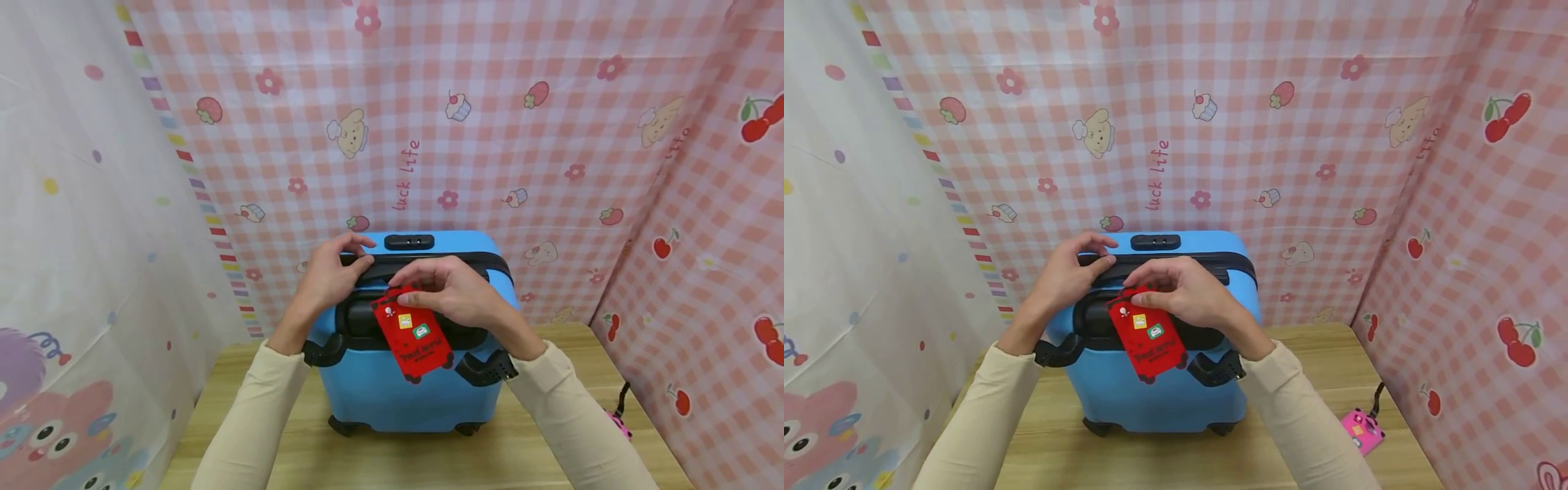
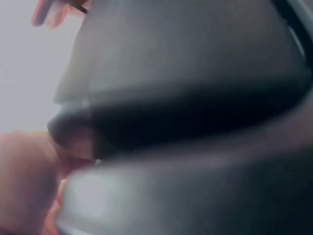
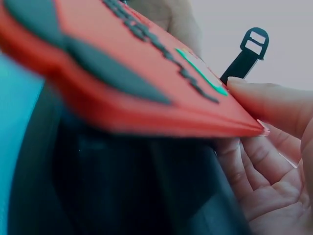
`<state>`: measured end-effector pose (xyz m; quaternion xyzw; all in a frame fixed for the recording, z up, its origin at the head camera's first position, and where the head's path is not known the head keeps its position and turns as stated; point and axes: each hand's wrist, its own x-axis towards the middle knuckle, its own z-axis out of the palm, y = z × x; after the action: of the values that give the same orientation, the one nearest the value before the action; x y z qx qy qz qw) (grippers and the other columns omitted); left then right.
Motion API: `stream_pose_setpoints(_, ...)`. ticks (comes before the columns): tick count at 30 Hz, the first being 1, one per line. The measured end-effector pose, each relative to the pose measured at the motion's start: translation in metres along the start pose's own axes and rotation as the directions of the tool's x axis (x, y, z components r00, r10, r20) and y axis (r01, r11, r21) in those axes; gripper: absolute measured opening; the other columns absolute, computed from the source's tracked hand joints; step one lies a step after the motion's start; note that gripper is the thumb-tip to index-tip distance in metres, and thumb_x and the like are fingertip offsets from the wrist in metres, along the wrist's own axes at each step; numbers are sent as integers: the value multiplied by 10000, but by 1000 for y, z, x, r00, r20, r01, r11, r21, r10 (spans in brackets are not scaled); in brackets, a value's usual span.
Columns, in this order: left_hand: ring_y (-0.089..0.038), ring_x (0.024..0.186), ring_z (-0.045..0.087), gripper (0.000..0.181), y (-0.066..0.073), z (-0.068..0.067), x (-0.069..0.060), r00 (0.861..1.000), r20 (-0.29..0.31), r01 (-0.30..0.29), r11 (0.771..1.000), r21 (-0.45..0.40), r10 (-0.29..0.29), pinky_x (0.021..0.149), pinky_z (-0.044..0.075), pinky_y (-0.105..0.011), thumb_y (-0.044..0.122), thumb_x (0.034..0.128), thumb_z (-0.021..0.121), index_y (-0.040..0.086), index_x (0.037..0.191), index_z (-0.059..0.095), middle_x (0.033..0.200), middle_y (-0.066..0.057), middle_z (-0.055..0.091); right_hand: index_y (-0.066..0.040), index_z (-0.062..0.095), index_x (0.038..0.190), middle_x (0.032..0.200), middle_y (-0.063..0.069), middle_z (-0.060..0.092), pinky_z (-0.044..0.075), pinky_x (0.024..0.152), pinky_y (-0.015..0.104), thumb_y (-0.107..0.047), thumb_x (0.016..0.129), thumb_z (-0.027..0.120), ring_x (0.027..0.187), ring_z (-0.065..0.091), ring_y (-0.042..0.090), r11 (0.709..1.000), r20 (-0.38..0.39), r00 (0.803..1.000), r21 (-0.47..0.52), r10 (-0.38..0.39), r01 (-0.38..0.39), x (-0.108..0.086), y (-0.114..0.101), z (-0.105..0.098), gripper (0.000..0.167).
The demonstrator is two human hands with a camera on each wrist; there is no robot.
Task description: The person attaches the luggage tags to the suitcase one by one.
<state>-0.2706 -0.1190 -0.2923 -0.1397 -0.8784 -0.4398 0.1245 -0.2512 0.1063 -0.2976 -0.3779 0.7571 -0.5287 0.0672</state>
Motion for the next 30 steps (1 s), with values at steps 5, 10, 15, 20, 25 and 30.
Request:
stream_pose_setpoints(5,-239,823,644,117,0,2,0,998,-56,-25,998,-64,21,818,492,-357,70,950,641,95,1060,675,920,-95,613,-52,690,1153,1003,79,719,587,757,382,-46,929,670,801,675,227,999,-19,1000,-35,13,-13,0,-1,2,225)
stream_pose_setpoints(10,-226,696,667,119,5,0,-1,999,-53,-11,995,-100,6,653,504,-306,82,975,612,86,1090,642,980,-85,574,-72,698,1132,980,56,720,584,761,380,-50,924,677,790,674,206,995,-54,998,-92,18,-23,-1,-4,5,211)
stream_pose_setpoints(15,-259,773,721,161,8,-2,1,997,-80,-1,980,-201,-15,735,599,-320,46,959,631,46,1120,611,1011,-138,565,-98,716,1083,911,21,717,580,737,349,-95,913,710,760,663,167,987,-108,994,-162,-13,-4,4,-9,11,170)
stream_pose_setpoints(20,-253,833,736,231,8,-3,4,997,-64,25,959,-282,-45,794,596,-337,52,939,665,64,1160,597,1055,-146,610,-110,718,1061,874,4,706,577,714,327,-106,920,704,737,650,154,977,-147,988,-210,-48,16,9,-10,16,141)
stream_pose_setpoints(25,-241,845,733,239,2,-4,5,1000,-10,16,955,-296,-19,820,590,-336,50,936,668,46,1168,612,1036,-147,655,-109,720,1083,907,-3,703,568,699,309,-115,930,694,740,627,143,968,-177,977,-238,-123,79,12,-7,20,156)
stream_pose_setpoints(30,-234,799,710,247,-2,-3,9,999,53,13,961,-275,2,772,580,-296,66,958,640,48,1198,586,1031,-134,632,-93,719,1087,904,13,702,564,714,317,-114,927,697,743,630,151,978,-192,974,-191,-120,83,10,-2,19,162)
